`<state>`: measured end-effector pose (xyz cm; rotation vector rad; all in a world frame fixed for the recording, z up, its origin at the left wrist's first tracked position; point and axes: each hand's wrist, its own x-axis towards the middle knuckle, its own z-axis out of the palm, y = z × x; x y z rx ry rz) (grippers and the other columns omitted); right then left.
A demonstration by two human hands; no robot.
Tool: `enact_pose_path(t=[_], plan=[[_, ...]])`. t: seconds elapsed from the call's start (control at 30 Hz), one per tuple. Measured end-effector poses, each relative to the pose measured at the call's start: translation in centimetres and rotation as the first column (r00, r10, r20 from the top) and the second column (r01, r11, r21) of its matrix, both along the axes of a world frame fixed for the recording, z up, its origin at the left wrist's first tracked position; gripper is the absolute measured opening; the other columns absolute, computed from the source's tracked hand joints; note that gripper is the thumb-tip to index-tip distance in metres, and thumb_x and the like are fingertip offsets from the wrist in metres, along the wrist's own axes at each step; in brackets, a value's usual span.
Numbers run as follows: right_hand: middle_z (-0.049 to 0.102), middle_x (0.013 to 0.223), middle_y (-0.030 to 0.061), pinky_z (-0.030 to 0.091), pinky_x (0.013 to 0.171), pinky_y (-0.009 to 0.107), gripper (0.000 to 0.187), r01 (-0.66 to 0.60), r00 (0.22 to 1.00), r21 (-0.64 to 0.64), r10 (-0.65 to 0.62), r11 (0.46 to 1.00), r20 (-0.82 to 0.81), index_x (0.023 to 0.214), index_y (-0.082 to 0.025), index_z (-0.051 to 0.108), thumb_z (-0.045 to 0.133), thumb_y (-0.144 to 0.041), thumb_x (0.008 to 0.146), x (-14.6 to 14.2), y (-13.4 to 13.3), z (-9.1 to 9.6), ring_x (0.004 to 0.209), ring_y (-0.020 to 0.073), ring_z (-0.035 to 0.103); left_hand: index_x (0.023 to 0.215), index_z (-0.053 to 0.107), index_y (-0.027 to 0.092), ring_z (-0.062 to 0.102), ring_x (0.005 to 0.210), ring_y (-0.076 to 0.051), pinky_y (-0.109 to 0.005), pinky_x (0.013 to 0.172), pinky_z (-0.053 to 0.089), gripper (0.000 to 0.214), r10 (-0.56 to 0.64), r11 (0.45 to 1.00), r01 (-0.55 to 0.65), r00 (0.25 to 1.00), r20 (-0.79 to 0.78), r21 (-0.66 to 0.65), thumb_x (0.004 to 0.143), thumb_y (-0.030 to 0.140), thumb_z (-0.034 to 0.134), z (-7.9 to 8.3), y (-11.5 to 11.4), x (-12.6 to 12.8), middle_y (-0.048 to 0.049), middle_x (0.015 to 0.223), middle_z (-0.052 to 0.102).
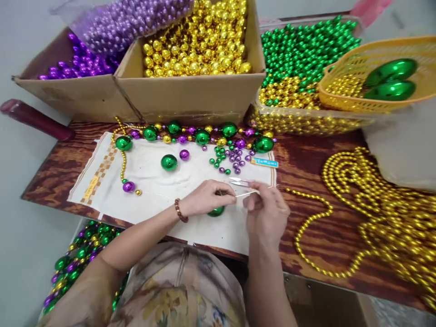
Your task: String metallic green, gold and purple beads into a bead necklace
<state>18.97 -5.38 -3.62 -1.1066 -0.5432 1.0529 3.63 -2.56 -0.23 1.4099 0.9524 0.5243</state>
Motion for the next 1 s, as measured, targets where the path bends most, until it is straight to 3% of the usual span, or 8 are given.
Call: enact_pose_path(t=[0.07,0.2,0.4,0.57,0.67,0.77,0.87,1.0], plan=[[0.069,0.07,-0.0015,0.035,0.038,0.018,0.026,-0.006,0.997,0.005,0.006,1.0,-0.075,0.07,-0.018,0.067,0.079,-0.04,0.076,-0.2,0.1,0.0,0.039,0.0046,0.048,0.078,0.071,0.014,0.055,0.067,-0.011,-0.024,0.066,0.042,0.014,-0.024,0.998,0.022,0.999,-0.031,-0.066,0.08,0.024,0.061,0.0,0.3,-0.5,0.0,0.07,0.065],[0.072,0.071,0.0008,0.043,0.042,0.016,0.027,-0.282,0.954,-0.022,0.278,0.959,-0.11,0.081,-0.017,0.069,0.084,-0.038,0.072,-1.0,-0.8,0.0,0.051,0.0086,0.061,0.074,0.069,0.013,0.057,0.066,-0.011,-0.024,0.066,0.044,0.02,-0.069,0.975,0.085,0.994,0.082,-0.205,0.083,0.029,0.062,0.4,0.9,-1.6,-0.0018,0.071,0.066],[0.072,0.066,-0.002,0.048,0.038,0.019,0.036,-0.289,0.949,0.033,0.29,0.957,-0.123,0.084,-0.023,0.052,0.065,-0.055,0.088,-1.2,-0.6,0.1,0.043,0.0136,0.065,0.083,0.073,0.011,0.064,0.064,-0.014,-0.025,0.059,0.049,0.038,-0.028,0.868,0.109,0.985,0.171,-0.484,0.081,0.049,0.07,0.4,0.8,-4.0,-0.0052,0.072,0.067],[0.072,0.077,-0.0008,0.052,0.043,0.018,0.03,-0.329,0.942,0.028,0.33,0.944,-0.068,0.094,-0.02,0.063,0.075,-0.044,0.082,-1.5,-0.3,0.1,0.057,0.0119,0.069,0.088,0.071,0.011,0.065,0.064,-0.014,-0.027,0.061,0.05,0.051,-0.005,0.876,0.077,0.989,0.151,-0.476,0.088,0.061,0.058,-0.3,0.8,-5.1,-0.0072,0.073,0.068],[0.071,0.072,-0.0005,0.051,0.043,0.019,0.031,-0.316,0.949,0.009,0.316,0.949,0.017,0.085,-0.019,0.061,0.071,-0.048,0.085,-1.6,-0.4,0.3,0.051,0.0111,0.066,0.088,0.07,0.012,0.064,0.066,-0.014,-0.026,0.063,0.049,0.042,-0.071,0.92,0.098,0.994,0.083,-0.381,0.087,0.054,0.061,0.2,1.0,-5.7,-0.0051,0.075,0.067],[0.057,0.052,-0.0085,0.045,0.04,0.017,0.033,-0.218,0.975,0.05,0.22,0.975,-0.031,0.08,-0.021,0.056,0.074,-0.049,0.083,-0.5,-0.3,1.1,0.041,0.008,0.053,0.088,0.069,0.014,0.061,0.073,-0.014,-0.027,0.069,0.046,0.029,-0.194,0.981,0.19,0.96,-0.204,-0.039,0.09,0.041,0.058,1.4,0.6,-7.3,-0.0045,0.08,0.066],[0.043,0.046,-0.0122,0.029,0.034,0.013,0.033,-0.093,0.985,0.111,0.108,0.989,-0.136,0.078,-0.022,0.055,0.081,-0.043,0.077,2.1,-0.2,2.4,0.035,0.005,0.035,0.093,0.07,0.017,0.06,0.08,-0.017,-0.029,0.074,0.045,0.028,-0.121,0.873,0.373,0.791,-0.6,0.316,0.096,0.036,0.05,2.2,-0.4,-10.2,-0.0058,0.088,0.065],[0.04,0.044,-0.0112,0.019,0.033,0.016,0.023,0.09,0.994,0.092,-0.083,0.992,-0.078,0.076,-0.022,0.056,0.079,-0.025,0.075,6.2,-1.0,2.9,0.034,0.0056,0.025,0.096,0.069,0.018,0.06,0.081,-0.019,-0.028,0.065,0.042,0.028,0.042,0.75,0.536,0.547,-0.836,0.388,0.099,0.034,0.046,1.5,-1.7,-15.0,-0.0065,0.09,0.062]])
